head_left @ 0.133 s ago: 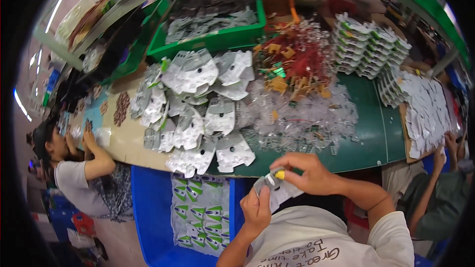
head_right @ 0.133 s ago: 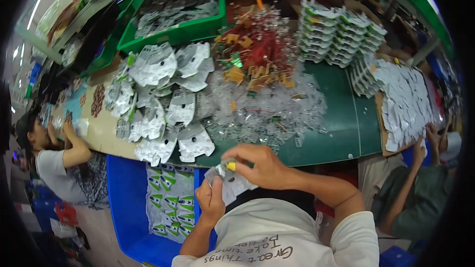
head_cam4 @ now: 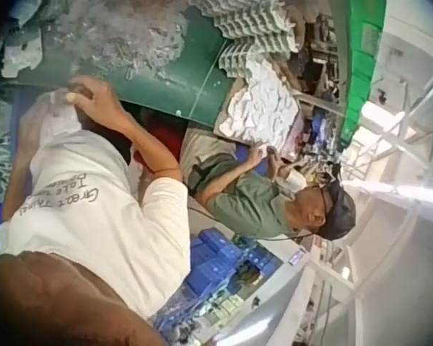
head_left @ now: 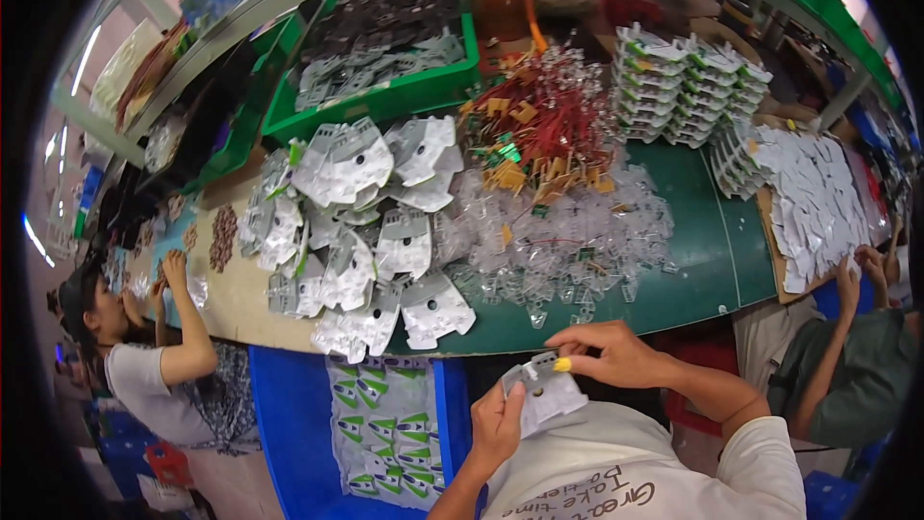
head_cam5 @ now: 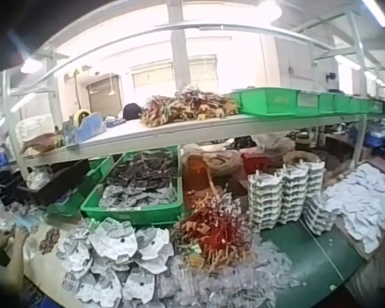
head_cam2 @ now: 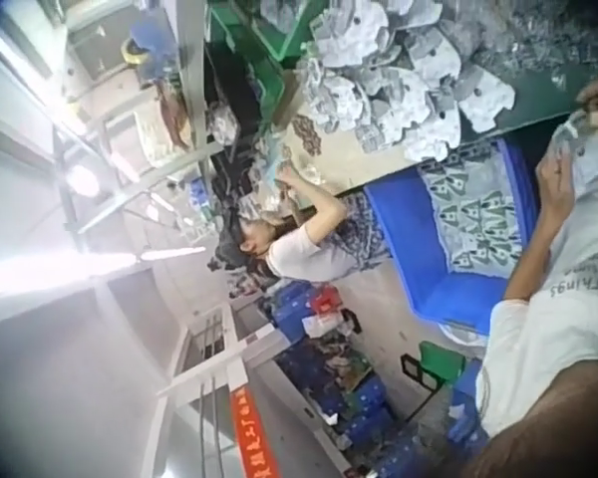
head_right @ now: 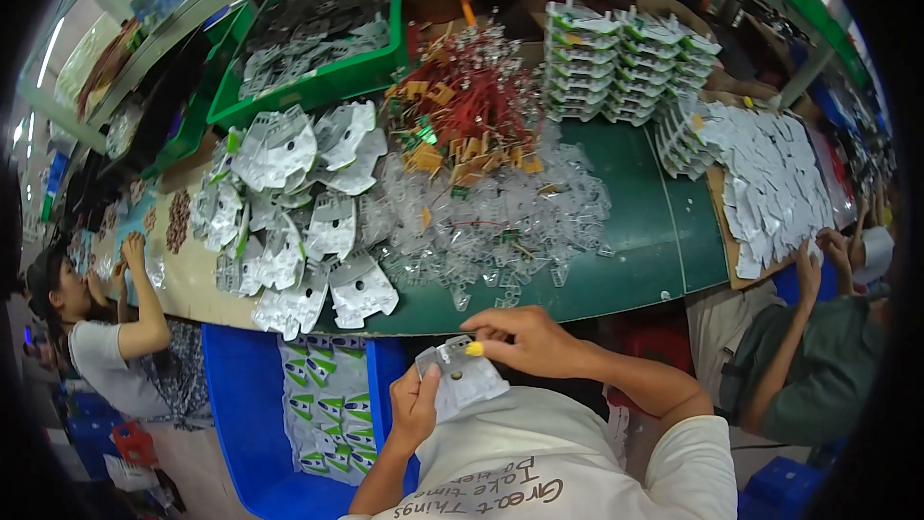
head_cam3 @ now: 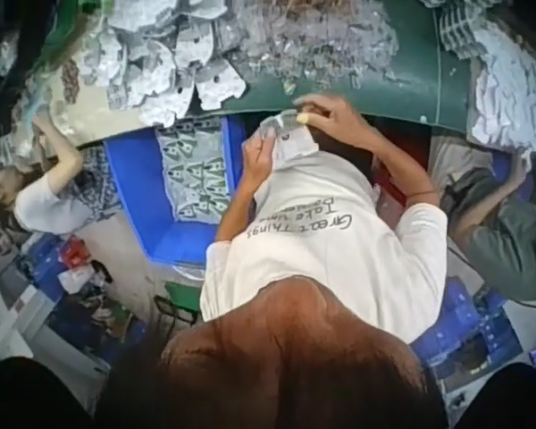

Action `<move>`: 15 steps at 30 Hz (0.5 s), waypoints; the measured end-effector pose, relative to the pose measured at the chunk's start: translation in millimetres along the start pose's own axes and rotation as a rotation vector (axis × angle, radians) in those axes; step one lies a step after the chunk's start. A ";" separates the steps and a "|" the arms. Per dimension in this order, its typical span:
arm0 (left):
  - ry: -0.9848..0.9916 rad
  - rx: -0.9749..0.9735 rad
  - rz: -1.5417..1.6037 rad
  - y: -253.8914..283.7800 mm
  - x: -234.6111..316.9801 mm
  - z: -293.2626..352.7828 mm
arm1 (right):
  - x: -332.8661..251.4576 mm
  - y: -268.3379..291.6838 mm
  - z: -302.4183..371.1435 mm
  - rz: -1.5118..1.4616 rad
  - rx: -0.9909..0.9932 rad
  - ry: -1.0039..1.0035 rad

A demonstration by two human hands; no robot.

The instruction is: The person takes parts from a bin and a tray, attaches small plastic components to plastic shells, and fits wired electronic modules into the shells by hand.

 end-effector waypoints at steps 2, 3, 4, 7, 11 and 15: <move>0.025 0.015 0.116 -1.7 -18.2 3.4 | 11.1 31.3 10.4 0.025 0.146 -0.017; 0.024 0.016 0.119 -2.2 -25.4 3.4 | 11.4 50.8 11.6 0.128 0.249 -0.004; 0.093 0.016 0.185 -5.2 -29.9 0.4 | 4.0 67.7 10.9 0.243 0.315 -0.003; 0.175 -0.019 0.160 -11.4 -25.0 -12.4 | -15.3 80.3 -2.0 0.455 0.405 0.155; 0.148 -0.130 0.005 -28.1 -15.8 -36.4 | -32.9 68.0 -38.9 0.824 0.489 0.332; 0.112 -0.204 -0.010 -37.0 -3.2 -53.4 | -22.3 70.3 -50.0 0.862 0.366 0.310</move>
Point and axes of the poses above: each hand's wrist, its own z-axis away from the middle knuckle, its own y-axis out of the back of the hand, x = y × z, the point moved 8 cm from there along -z, towards the middle knuckle, and after that the axes turned 2 degrees about -x, right-handed, at the moved point
